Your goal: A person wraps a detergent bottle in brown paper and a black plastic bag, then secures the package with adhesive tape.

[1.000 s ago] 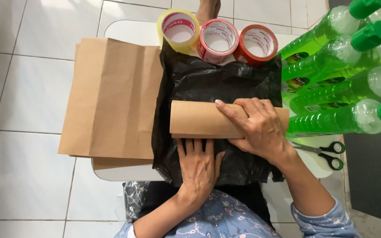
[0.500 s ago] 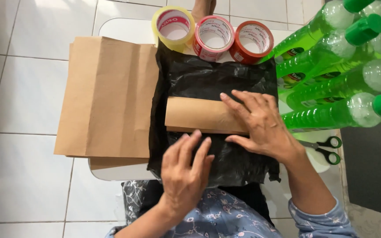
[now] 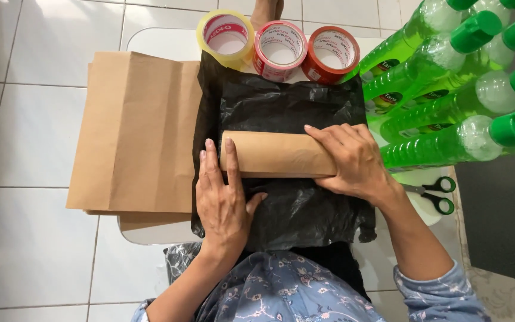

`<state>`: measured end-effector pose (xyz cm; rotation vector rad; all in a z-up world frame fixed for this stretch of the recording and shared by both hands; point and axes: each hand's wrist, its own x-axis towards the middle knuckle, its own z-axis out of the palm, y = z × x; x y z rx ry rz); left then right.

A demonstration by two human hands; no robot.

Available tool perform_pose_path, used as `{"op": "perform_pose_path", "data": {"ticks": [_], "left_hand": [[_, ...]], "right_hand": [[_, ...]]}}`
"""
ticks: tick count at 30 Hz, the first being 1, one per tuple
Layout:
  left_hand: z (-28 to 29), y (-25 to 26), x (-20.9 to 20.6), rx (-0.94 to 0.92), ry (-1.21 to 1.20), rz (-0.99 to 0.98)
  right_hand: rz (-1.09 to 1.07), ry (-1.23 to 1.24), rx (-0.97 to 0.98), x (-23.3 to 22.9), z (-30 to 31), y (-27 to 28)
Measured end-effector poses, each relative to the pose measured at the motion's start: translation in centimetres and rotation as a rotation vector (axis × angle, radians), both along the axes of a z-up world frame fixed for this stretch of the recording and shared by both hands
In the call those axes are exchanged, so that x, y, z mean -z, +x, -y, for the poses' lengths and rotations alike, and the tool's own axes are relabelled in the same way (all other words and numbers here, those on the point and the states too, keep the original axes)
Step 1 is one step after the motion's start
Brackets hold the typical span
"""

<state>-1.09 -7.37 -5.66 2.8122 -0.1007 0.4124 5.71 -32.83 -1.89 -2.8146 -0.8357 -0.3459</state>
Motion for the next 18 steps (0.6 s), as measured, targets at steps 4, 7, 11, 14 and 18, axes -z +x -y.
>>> {"op": "perform_pose_path", "data": {"ticks": [4,7,11,14,18], "left_hand": [[-0.1,0.1,0.3,0.017,-0.038,0.029],[0.0,0.1,0.3,0.009,-0.026,0.048],[0.1,0.1,0.6,-0.006,0.007,0.036],[0.1,0.3,0.5,-0.004,-0.024,0.034],[-0.1,0.4,0.5,0.018,-0.049,0.047]], "right_hand": [[-0.021,0.027,-0.004,-1.3,0.0,-0.3],[-0.046,0.051,-0.004,-0.7,-0.5,-0.3],[-0.064,0.093,-0.024,-0.3,-1.1,-0.8],[-0.088,0.11,-0.024,-0.5,-1.4,-1.1],[-0.102,0.11,-0.052,-0.6,-1.5,-1.1]]}}
